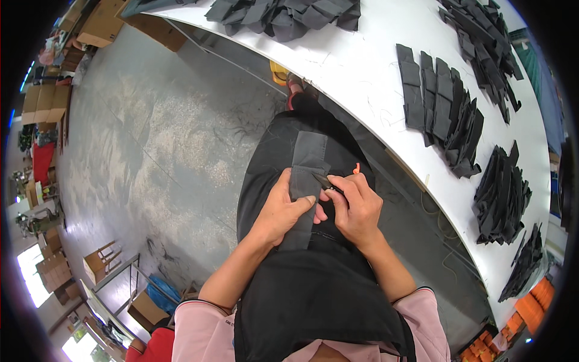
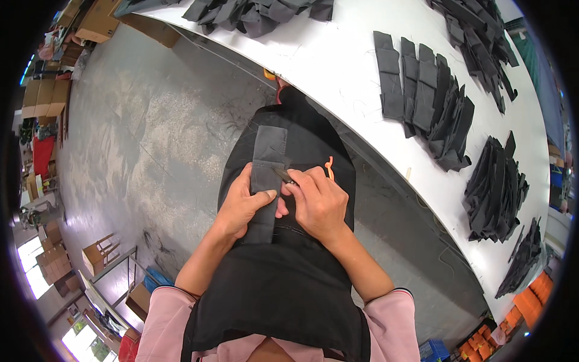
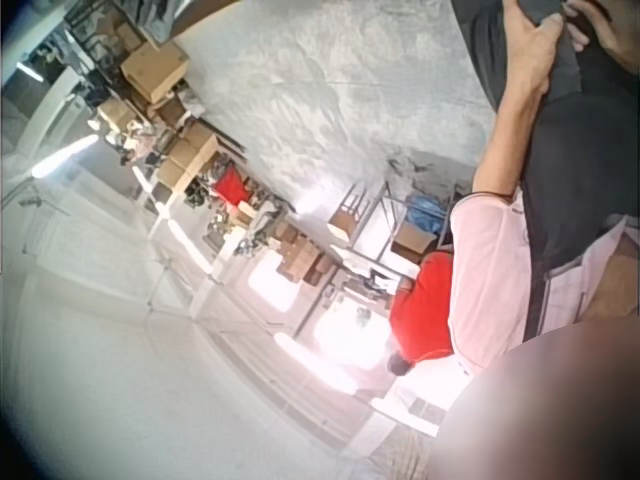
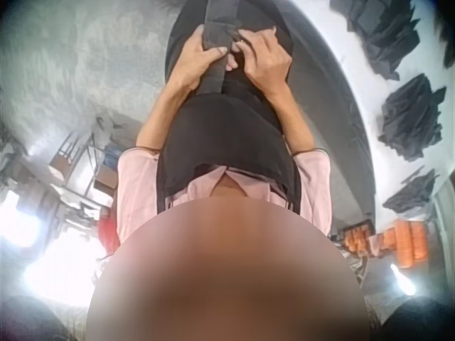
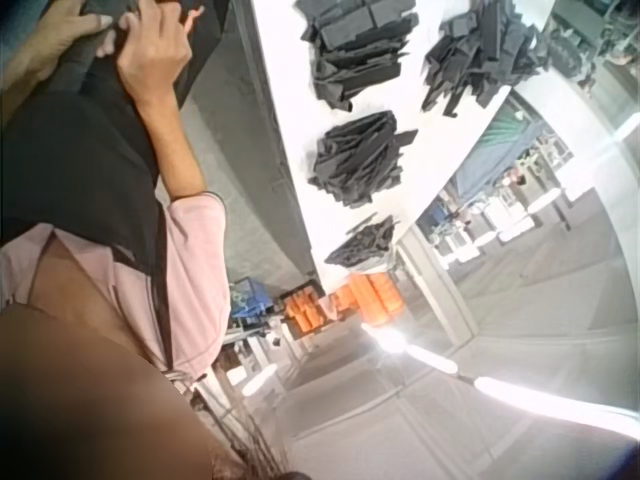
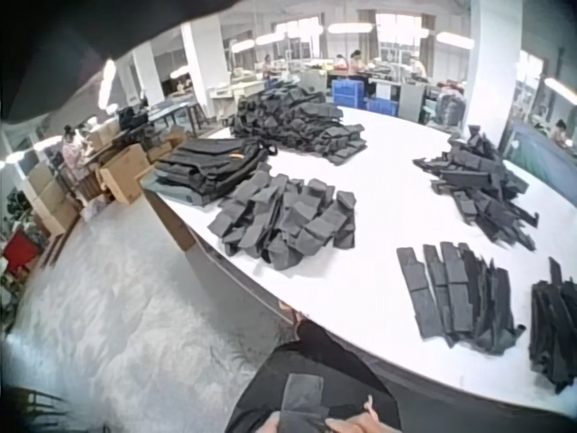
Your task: The recorder is inspecting and trimming small black fabric strips using a small pair of snips/scissors at a factory workbench.
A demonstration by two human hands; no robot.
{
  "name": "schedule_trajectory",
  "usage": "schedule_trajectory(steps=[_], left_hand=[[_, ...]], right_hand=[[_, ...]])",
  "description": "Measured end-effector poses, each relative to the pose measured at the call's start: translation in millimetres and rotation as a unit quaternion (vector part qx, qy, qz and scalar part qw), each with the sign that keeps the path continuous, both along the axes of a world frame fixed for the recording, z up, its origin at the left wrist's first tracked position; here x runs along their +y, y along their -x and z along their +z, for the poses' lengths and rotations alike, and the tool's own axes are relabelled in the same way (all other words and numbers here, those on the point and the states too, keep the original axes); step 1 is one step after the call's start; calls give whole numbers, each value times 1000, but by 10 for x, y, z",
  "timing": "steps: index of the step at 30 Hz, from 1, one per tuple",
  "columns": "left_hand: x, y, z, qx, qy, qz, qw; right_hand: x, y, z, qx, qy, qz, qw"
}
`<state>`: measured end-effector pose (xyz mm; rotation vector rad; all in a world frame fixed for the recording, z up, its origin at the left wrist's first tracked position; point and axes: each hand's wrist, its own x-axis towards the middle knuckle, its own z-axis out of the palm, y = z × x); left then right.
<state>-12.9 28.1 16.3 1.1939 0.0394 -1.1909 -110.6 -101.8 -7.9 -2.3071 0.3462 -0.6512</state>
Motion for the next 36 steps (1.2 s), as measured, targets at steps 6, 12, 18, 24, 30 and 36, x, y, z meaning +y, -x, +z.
schedule_trajectory(steps=[6,12,18,24,30,36], left_hand=[[11,7,11,-11,-20,-2,1000],[1,2,24,0,-20,-5,1000],[-19,15,27,17,-27,-15,999],[-27,35,5,6,-27,-20,999],[-28,61,3,-9,-21,-16,1000],[-10,58,-38,17,-11,-39,999]], right_hand=[[-39,48,60,-12,-89,-11,996],[-84,41,27,-8,-65,19,998],[-26,-40,40,-31,-18,23,999],[1,-76,58,-8,-8,48,999],[15,-91,18,-13,4,34,999],[20,-13,-2,-6,-60,8,998]])
